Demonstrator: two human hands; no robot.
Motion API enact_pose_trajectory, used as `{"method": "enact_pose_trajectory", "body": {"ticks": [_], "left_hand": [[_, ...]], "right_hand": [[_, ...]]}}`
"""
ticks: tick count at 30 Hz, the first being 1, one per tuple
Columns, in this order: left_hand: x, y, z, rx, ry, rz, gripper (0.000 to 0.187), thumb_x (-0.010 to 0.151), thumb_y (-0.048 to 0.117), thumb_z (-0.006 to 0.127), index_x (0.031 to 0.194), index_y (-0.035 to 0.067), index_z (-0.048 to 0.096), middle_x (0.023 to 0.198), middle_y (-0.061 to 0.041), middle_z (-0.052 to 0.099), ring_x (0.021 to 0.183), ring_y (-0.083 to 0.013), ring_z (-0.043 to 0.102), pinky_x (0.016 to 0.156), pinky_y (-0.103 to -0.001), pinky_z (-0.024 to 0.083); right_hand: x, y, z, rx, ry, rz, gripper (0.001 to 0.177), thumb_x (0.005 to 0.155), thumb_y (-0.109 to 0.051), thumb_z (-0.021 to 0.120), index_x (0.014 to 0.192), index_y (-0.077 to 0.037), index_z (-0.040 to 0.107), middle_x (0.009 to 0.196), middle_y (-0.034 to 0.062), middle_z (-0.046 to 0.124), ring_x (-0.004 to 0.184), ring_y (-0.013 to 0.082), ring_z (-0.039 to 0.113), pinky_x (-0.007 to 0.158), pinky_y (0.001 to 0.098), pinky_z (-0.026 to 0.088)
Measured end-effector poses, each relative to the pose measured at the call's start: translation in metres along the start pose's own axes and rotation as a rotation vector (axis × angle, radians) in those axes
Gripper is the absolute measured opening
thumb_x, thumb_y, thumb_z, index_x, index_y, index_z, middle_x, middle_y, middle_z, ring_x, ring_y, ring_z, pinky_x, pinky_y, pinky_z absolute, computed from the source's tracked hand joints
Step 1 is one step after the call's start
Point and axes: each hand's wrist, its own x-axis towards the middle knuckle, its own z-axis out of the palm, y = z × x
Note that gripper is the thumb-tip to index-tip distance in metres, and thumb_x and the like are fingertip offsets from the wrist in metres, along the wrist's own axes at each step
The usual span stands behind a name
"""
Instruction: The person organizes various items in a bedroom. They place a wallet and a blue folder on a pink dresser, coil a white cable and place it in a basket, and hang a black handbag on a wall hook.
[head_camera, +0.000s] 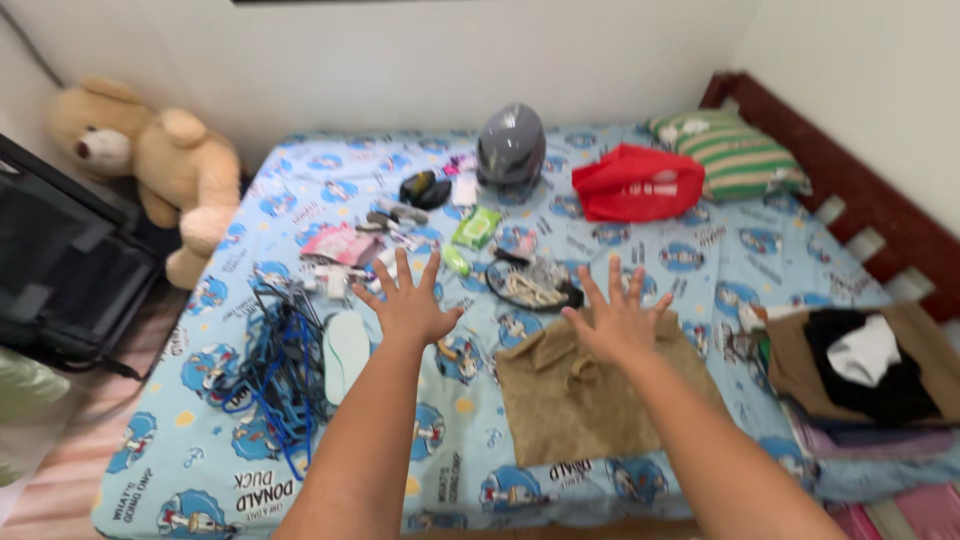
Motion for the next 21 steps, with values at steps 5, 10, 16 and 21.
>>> {"method": "enact_pose_trajectory", "body": {"ticks": [5, 10, 16, 21], "left_hand": [[0.002, 0.030, 0.048, 0.032, -0.111, 0.013, 0.105, 0.076, 0.068, 0.071, 0.161, 0.045, 0.014, 0.172, -0.013, 0.000, 0.155, -0.0473, -0.008, 0.110, -0.081, -0.006], [0.004, 0.068, 0.101, 0.050, -0.173, 0.034, 0.105, 0.076, 0.066, 0.071, 0.161, 0.045, 0.012, 0.172, -0.012, -0.001, 0.155, -0.0480, -0.008, 0.110, -0.081, -0.005], [0.010, 0.118, 0.141, 0.034, -0.324, -0.020, 0.109, 0.074, 0.065, 0.074, 0.161, 0.046, 0.011, 0.172, -0.012, -0.004, 0.155, -0.0476, -0.009, 0.111, -0.080, -0.004], [0.031, 0.151, 0.159, 0.035, -0.313, -0.026, 0.105, 0.075, 0.063, 0.075, 0.160, 0.046, 0.015, 0.172, -0.012, -0.004, 0.155, -0.0481, -0.007, 0.111, -0.081, -0.002]], "right_hand": [[-0.013, 0.063, 0.041, -0.056, -0.051, 0.088, 0.081, 0.087, -0.078, 0.040, 0.158, -0.048, 0.015, 0.170, 0.0084, -0.006, 0.154, 0.0410, -0.010, 0.106, 0.0801, -0.010], [-0.009, 0.128, 0.078, -0.075, -0.141, 0.118, 0.080, 0.090, -0.077, 0.037, 0.160, -0.045, 0.014, 0.170, 0.0087, -0.006, 0.154, 0.0420, -0.008, 0.106, 0.0805, -0.010], [0.008, 0.179, 0.112, -0.089, -0.221, 0.082, 0.081, 0.088, -0.076, 0.039, 0.159, -0.044, 0.016, 0.171, 0.0070, -0.007, 0.154, 0.0416, -0.008, 0.105, 0.0811, -0.010], [0.044, 0.206, 0.134, -0.074, -0.257, 0.037, 0.080, 0.088, -0.074, 0.043, 0.158, -0.045, 0.017, 0.171, 0.0062, -0.003, 0.155, 0.0408, -0.006, 0.109, 0.0787, -0.006]]}}
